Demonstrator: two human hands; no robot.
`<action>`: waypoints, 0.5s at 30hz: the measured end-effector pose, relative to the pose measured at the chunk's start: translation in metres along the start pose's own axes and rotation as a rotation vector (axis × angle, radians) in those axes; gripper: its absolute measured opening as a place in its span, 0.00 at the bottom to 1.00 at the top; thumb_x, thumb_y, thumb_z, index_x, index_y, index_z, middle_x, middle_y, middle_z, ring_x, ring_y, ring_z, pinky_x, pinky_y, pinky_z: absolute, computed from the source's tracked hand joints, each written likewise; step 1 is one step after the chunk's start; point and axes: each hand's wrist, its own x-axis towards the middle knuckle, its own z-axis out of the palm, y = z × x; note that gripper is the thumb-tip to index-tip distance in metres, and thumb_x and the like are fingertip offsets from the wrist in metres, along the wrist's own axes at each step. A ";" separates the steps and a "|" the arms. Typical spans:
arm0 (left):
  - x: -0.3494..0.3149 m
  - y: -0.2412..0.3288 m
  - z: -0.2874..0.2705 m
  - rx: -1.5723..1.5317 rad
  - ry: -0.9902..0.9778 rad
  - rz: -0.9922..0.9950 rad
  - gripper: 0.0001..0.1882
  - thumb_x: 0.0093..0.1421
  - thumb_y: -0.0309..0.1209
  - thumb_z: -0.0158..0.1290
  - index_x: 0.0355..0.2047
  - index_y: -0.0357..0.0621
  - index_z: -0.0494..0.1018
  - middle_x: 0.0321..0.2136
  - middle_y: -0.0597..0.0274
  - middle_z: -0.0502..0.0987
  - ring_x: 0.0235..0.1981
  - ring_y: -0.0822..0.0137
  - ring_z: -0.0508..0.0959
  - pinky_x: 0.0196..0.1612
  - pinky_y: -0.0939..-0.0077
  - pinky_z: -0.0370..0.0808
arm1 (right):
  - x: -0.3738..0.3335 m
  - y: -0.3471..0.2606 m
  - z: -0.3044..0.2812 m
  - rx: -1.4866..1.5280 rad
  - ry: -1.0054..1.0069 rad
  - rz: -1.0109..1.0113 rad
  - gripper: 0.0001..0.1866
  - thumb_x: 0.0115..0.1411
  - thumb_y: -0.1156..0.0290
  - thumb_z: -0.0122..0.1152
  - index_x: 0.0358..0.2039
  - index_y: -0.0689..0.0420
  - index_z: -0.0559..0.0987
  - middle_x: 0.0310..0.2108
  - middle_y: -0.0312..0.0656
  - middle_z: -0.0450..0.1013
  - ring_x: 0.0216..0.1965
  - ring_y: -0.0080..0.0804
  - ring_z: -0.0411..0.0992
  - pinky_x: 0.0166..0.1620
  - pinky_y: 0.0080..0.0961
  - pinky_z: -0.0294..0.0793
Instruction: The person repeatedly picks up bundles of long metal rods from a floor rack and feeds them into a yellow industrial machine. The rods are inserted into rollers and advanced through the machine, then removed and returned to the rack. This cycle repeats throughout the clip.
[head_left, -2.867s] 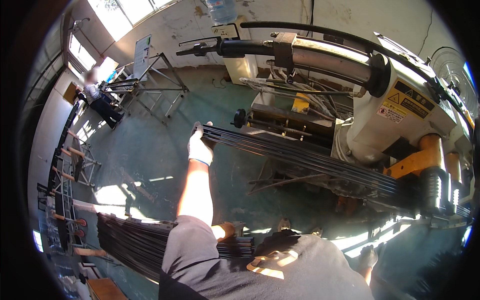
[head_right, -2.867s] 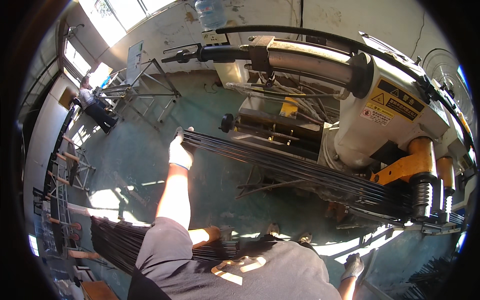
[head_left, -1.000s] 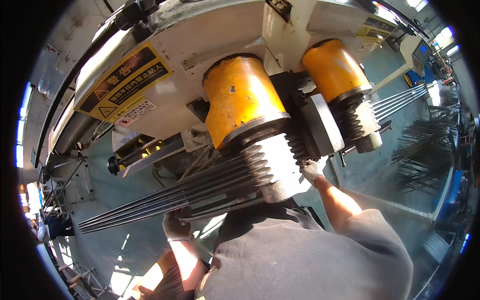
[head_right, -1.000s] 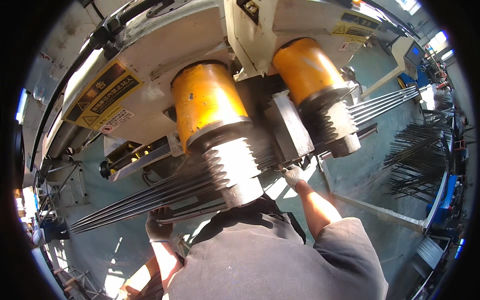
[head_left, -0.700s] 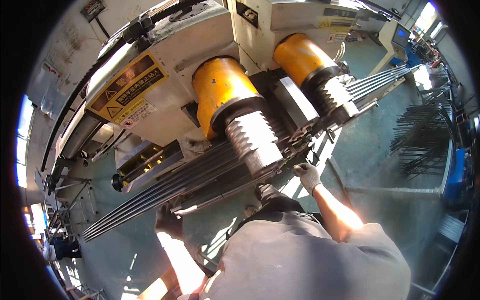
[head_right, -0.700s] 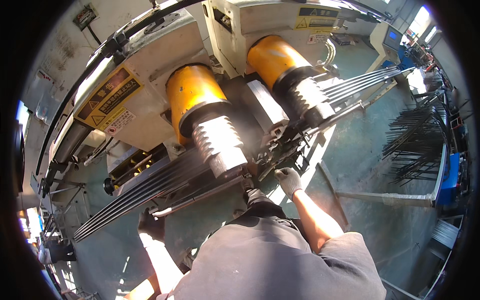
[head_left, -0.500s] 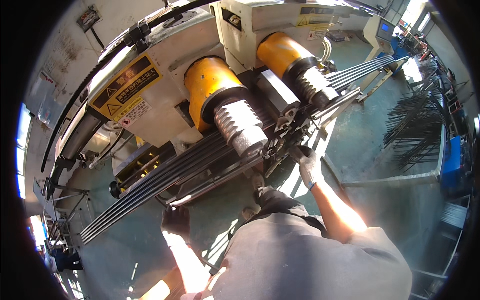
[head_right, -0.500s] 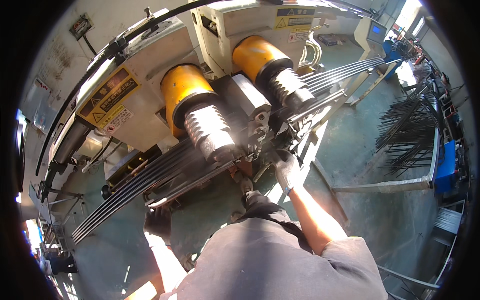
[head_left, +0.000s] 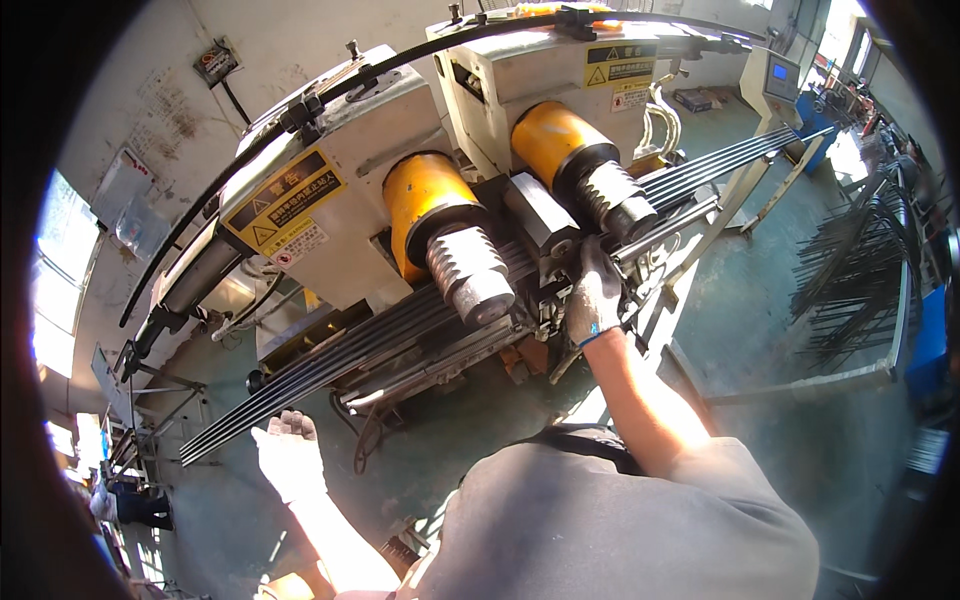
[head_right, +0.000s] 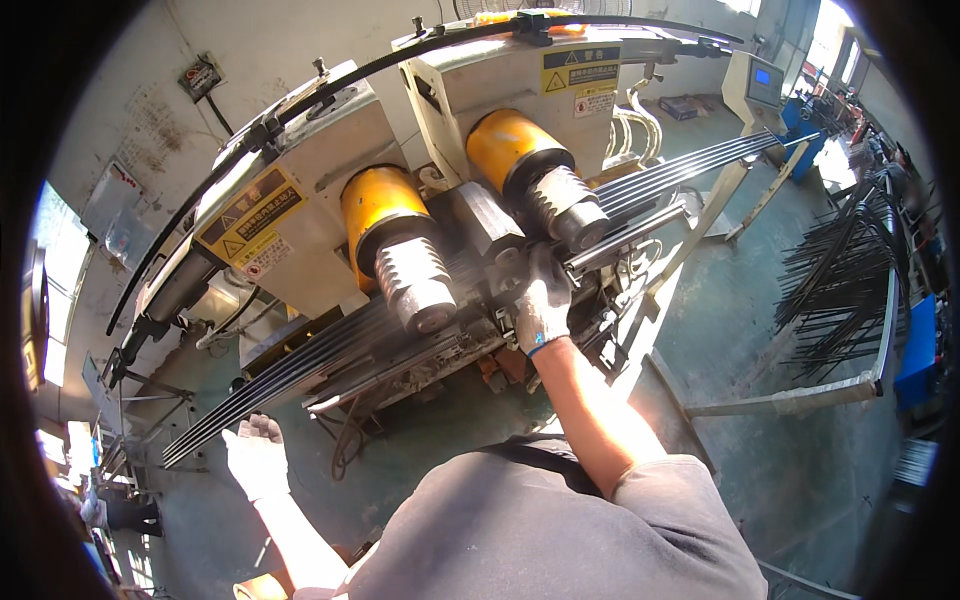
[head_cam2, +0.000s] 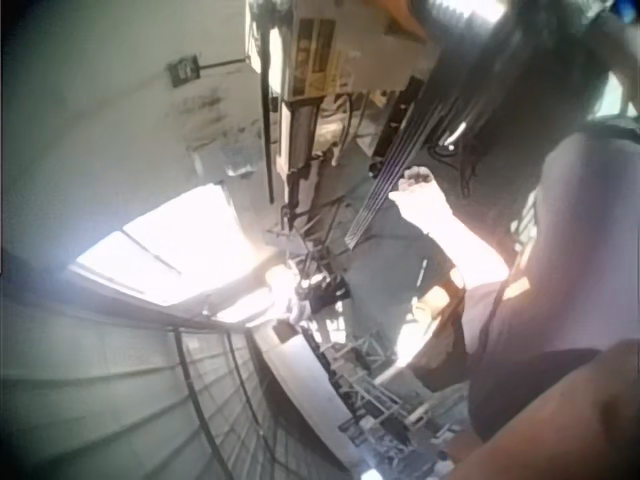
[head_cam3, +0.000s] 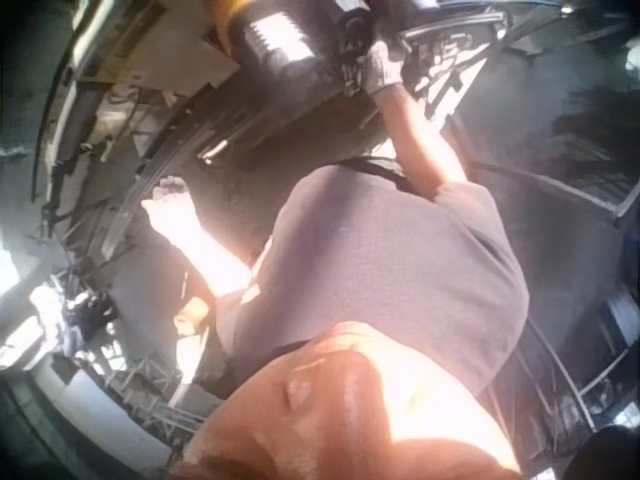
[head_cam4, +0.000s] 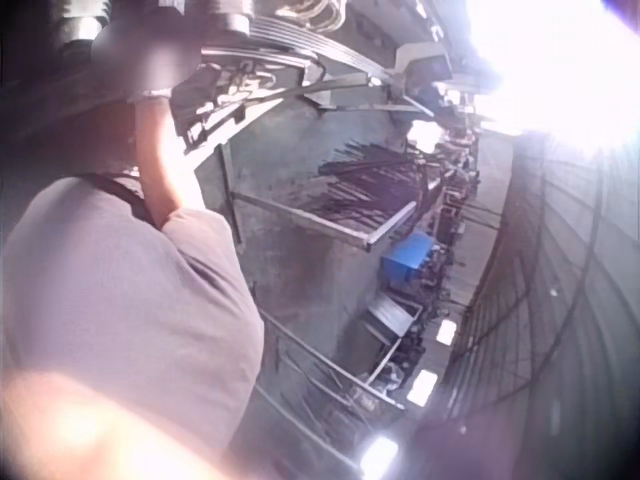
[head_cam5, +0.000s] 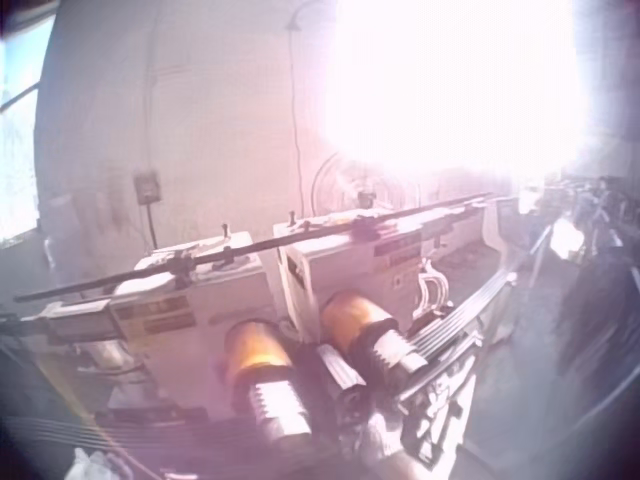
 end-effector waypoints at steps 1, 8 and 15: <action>0.004 0.008 -0.006 0.013 -0.006 -0.022 0.26 0.83 0.57 0.47 0.53 0.43 0.73 0.44 0.57 0.81 0.45 0.58 0.81 0.56 0.57 0.81 | -0.003 -0.004 0.010 0.040 0.020 0.045 0.21 0.82 0.51 0.61 0.52 0.59 0.81 0.36 0.40 0.82 0.35 0.31 0.80 0.39 0.31 0.81; 0.017 0.009 0.047 0.067 -0.118 0.083 0.28 0.83 0.55 0.50 0.60 0.41 0.80 0.61 0.55 0.84 0.55 0.60 0.83 0.60 0.64 0.80 | 0.006 -0.014 0.009 0.057 -0.028 0.135 0.21 0.82 0.56 0.61 0.60 0.60 0.84 0.47 0.37 0.83 0.45 0.28 0.81 0.49 0.30 0.82; 0.010 0.104 0.144 0.131 -0.188 0.398 0.27 0.78 0.44 0.62 0.64 0.32 0.76 0.59 0.45 0.84 0.59 0.51 0.83 0.70 0.51 0.78 | 0.019 -0.015 0.012 0.058 -0.043 0.202 0.15 0.80 0.59 0.62 0.53 0.59 0.84 0.38 0.40 0.84 0.34 0.31 0.81 0.38 0.31 0.82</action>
